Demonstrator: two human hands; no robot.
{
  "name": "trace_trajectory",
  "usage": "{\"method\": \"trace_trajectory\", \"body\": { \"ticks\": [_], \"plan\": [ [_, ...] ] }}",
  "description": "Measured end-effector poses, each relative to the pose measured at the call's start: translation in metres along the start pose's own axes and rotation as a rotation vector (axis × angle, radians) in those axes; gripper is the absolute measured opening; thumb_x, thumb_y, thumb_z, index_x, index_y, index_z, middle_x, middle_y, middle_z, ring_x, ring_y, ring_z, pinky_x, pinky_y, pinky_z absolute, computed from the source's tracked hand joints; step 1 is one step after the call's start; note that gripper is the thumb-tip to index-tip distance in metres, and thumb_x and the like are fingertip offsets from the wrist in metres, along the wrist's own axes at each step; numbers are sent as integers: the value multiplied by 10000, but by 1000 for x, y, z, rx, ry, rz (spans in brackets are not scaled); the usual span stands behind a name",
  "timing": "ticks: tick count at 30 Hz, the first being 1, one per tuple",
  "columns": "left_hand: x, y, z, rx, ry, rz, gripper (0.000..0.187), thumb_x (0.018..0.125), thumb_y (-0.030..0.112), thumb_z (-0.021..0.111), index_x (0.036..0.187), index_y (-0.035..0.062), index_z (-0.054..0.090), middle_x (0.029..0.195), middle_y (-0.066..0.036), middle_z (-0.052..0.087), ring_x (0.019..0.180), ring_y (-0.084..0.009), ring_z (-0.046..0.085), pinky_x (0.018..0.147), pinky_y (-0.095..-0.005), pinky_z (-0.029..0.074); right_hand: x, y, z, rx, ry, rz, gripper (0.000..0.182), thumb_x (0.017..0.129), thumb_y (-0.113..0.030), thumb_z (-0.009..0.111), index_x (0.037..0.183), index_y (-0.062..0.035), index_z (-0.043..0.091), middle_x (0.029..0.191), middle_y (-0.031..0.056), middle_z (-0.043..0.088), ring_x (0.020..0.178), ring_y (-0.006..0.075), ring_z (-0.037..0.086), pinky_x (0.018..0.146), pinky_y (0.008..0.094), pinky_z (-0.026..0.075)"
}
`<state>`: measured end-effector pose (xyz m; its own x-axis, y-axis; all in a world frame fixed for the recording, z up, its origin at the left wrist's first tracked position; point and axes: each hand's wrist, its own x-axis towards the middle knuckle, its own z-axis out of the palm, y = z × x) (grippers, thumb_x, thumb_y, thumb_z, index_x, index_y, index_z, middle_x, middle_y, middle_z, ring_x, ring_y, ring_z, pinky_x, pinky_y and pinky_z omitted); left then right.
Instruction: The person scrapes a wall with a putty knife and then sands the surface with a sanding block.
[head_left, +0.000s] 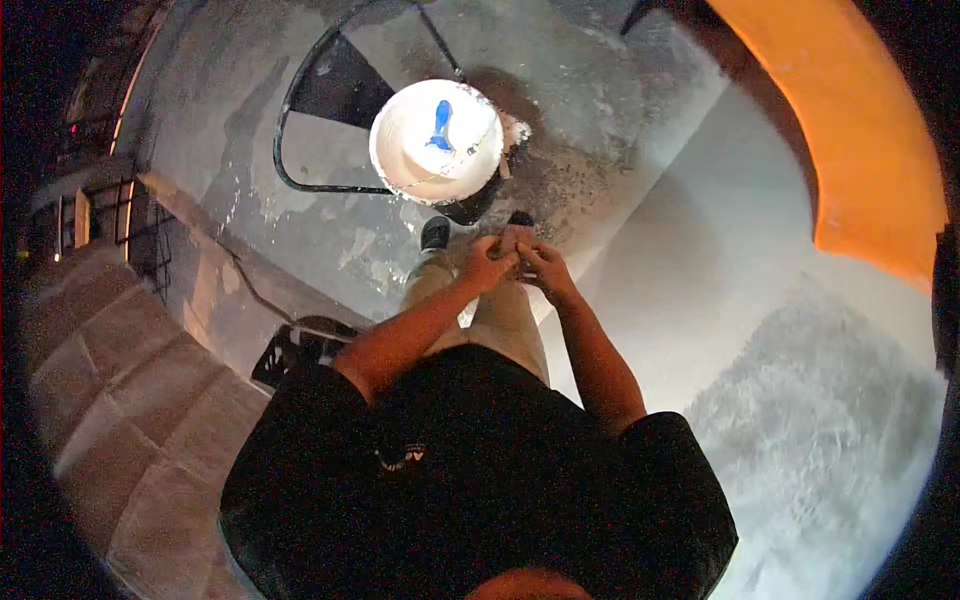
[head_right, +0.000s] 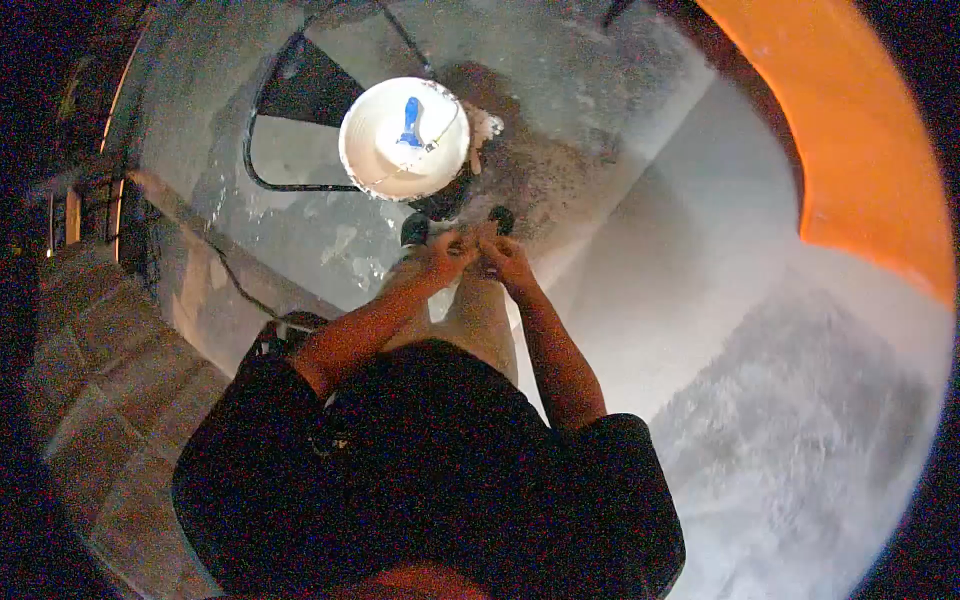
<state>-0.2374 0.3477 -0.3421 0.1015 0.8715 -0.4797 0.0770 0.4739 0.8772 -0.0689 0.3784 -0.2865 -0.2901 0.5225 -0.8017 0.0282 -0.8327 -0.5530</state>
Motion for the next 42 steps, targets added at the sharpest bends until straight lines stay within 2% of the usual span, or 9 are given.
{"method": "trace_trajectory", "body": {
  "ticks": [4,6,16,18,23,30,34,37,42],
  "plan": [
    [-25,124,-30,131,-34,162,323,724,240,742,888,-19,641,813,-121,660,736,-193,617,689,-332,480,-55,-39,40,-85,351,-423,335,810,-306,680,976,-22,616,850,52,633,742,138,601,680,300,489],
    [-8,122,-38,125,-86,373,293,726,232,745,877,-4,658,814,-121,673,740,-172,621,690,-317,476,-76,-62,56,-268,645,-696,252,770,-226,726,836,1,638,741,55,638,711,110,589,640,274,472],
    [-60,248,8,207,-331,550,262,777,187,710,919,-23,642,853,-95,662,806,-140,591,704,-289,458,-160,-68,53,-44,1067,-844,233,766,-153,736,858,-7,580,759,39,614,670,99,555,590,249,462],
    [-64,239,26,91,-442,388,293,772,206,720,934,-26,645,836,-80,659,778,-142,590,688,-286,462,-166,-46,38,52,979,-894,267,790,-188,719,912,-14,557,802,32,601,694,98,545,611,251,464],
    [-75,236,73,305,-689,401,294,778,189,718,970,-23,650,840,-69,658,748,-126,589,668,-283,471,-224,-16,20,176,985,-768,315,848,-267,653,1018,-20,559,903,35,596,777,114,556,677,252,463],
    [-91,266,152,115,-1083,175,249,773,169,725,931,-15,667,831,-55,660,734,-107,585,655,-268,467,-301,-10,-7,692,554,-871,266,913,-240,548,1090,-42,570,972,32,607,858,131,594,732,308,505],
    [-98,292,210,214,-1056,261,228,791,172,710,919,-11,663,838,-46,656,744,-108,584,659,-266,470,-310,-9,-52,736,731,-936,233,918,-207,535,1031,-12,588,930,50,624,823,142,607,723,321,509],
    [-102,300,252,496,-864,536,210,810,174,691,918,-2,657,849,-37,651,762,-108,584,691,-263,470,-335,-23,-89,735,771,-1052,253,900,-221,563,991,12,594,861,48,629,819,147,609,738,316,503],
    [-108,314,303,62,-1059,301,205,820,195,685,896,6,655,804,-20,629,762,-101,561,710,-260,449,-387,-48,-129,678,749,-979,276,881,-242,603,1038,-16,602,920,28,614,811,118,576,710,295,479]
  ]
}}
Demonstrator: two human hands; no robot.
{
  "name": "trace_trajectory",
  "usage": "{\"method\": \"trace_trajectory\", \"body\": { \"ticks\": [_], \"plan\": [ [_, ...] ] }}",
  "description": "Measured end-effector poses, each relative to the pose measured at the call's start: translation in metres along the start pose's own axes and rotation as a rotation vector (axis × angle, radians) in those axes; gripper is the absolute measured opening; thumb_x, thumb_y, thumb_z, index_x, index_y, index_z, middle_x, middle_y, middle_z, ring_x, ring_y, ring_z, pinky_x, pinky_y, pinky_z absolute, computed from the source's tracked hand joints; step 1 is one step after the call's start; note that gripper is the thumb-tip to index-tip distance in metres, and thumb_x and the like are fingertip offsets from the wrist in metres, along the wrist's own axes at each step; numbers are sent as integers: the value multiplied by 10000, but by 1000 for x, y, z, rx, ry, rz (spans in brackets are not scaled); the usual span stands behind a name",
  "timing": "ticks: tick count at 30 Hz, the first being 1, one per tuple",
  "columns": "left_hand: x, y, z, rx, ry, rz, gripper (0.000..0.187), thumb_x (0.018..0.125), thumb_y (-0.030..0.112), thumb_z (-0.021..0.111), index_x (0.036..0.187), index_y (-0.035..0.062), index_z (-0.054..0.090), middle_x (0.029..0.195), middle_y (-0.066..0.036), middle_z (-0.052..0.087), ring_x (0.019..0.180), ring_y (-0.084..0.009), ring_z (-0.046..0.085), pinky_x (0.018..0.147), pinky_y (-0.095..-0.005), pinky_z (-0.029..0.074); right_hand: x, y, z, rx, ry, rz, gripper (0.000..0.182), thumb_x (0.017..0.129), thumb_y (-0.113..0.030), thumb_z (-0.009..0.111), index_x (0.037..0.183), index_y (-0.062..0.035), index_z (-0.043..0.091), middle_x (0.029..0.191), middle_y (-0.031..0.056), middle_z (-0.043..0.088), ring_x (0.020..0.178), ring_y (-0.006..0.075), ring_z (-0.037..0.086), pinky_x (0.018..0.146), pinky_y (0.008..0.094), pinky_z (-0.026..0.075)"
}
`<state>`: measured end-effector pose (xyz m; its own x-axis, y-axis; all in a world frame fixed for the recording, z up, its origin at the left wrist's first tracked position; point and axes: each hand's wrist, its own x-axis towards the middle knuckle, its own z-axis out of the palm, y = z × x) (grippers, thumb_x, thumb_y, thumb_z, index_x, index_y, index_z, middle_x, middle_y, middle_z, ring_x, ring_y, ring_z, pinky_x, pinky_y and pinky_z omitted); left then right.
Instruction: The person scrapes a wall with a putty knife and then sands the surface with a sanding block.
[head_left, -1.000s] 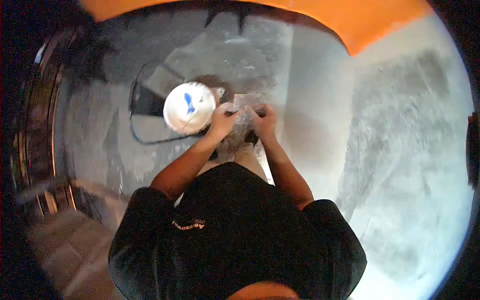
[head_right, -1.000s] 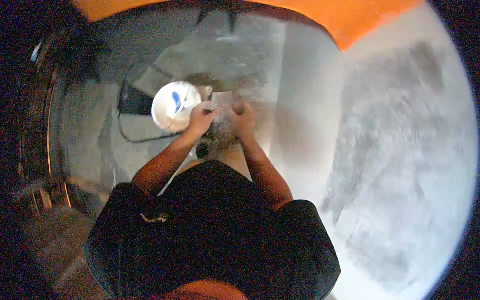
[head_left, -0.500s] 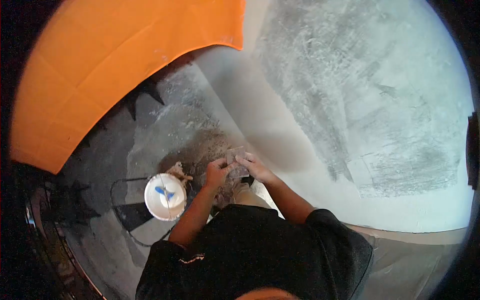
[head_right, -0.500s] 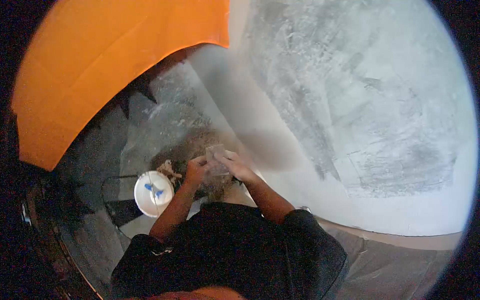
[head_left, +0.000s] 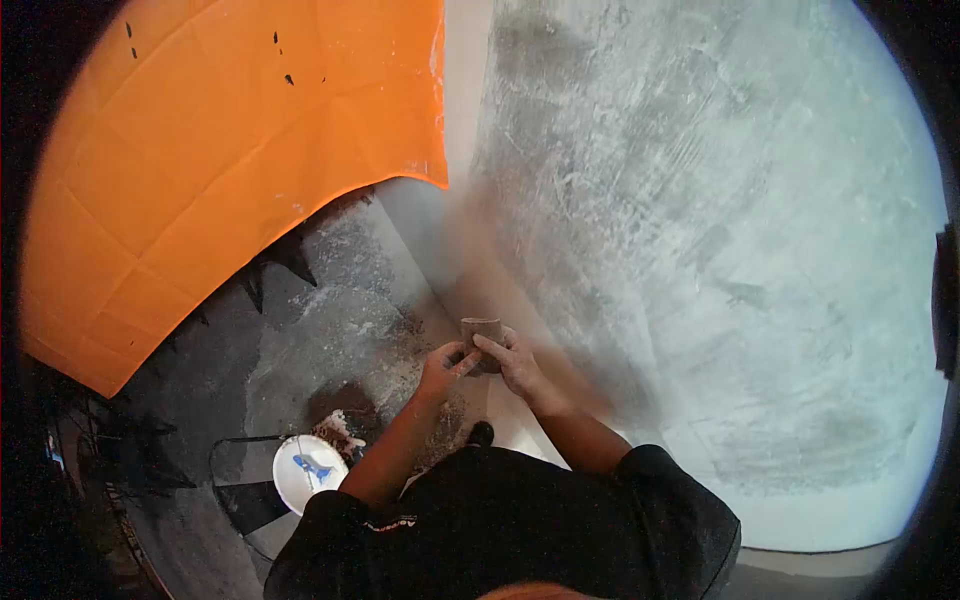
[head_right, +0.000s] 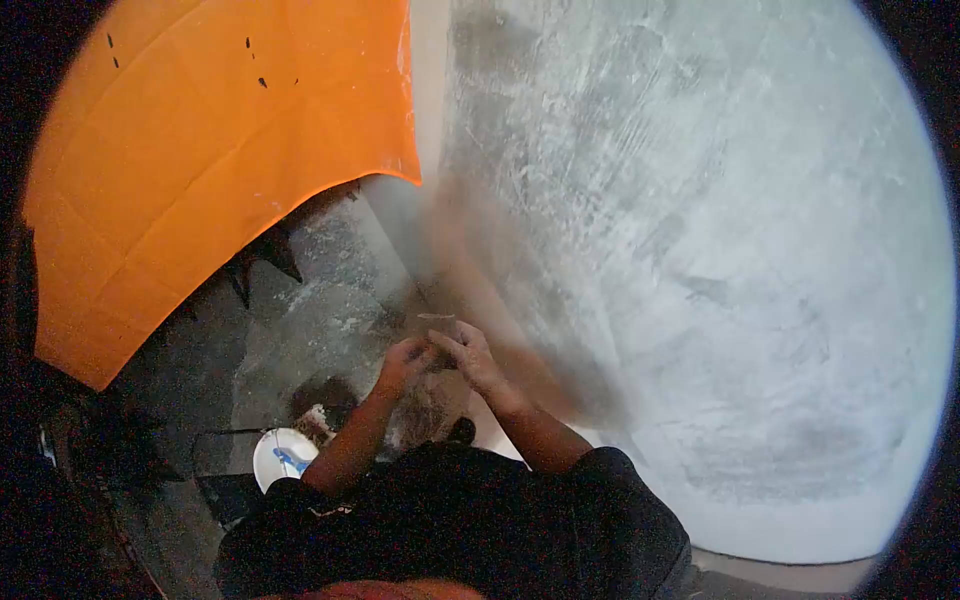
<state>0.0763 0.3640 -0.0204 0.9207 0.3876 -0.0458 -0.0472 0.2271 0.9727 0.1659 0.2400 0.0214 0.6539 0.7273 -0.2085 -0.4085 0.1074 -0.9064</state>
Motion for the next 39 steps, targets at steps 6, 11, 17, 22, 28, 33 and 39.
{"method": "trace_trajectory", "body": {
  "ticks": [6,11,17,22,28,33,39],
  "plan": [
    [39,2,14,209,-118,-43,203,823,196,685,892,7,657,765,-12,620,711,-106,567,669,-258,462,10,-10,-33,93,28,-13,286,873,-233,612,1072,-30,586,964,37,604,856,144,569,749,297,474],
    [53,12,42,423,-116,-5,275,845,270,656,873,-4,646,738,-13,600,662,-102,539,624,-260,450,21,21,-81,-88,238,-221,287,891,-224,579,1102,-29,571,985,65,604,870,155,577,749,317,491],
    [63,26,52,223,82,123,308,889,291,583,956,-7,628,844,-55,624,772,-120,567,698,-278,453,14,-32,-56,-322,352,-411,301,884,-196,571,1122,-14,537,1001,72,582,903,165,552,785,305,452],
    [87,45,35,244,32,235,270,896,242,565,1000,-1,616,898,-68,630,843,-140,585,774,-288,458,42,0,-53,58,283,-333,290,884,-166,560,1127,-12,522,1006,78,583,931,162,543,829,308,436],
    [132,55,-9,259,-135,309,227,876,184,588,1004,-2,619,935,-66,630,865,-138,585,796,-283,457,83,-25,-15,-78,177,-405,265,896,-139,549,1123,-7,512,988,60,580,919,150,546,823,306,455],
    [186,59,-73,124,-128,132,165,869,127,590,933,-15,643,915,-65,621,848,-134,571,779,-272,452,144,-32,30,16,51,-200,272,943,-196,491,1143,-12,506,1015,69,589,841,118,567,752,306,521],
    [261,80,-145,-3,-185,285,191,867,139,563,957,-6,647,942,-125,615,881,-212,574,782,-305,449,219,-58,85,-39,12,-211,311,945,-240,490,1186,-43,501,1047,70,593,901,131,584,763,321,525]
  ]
}}
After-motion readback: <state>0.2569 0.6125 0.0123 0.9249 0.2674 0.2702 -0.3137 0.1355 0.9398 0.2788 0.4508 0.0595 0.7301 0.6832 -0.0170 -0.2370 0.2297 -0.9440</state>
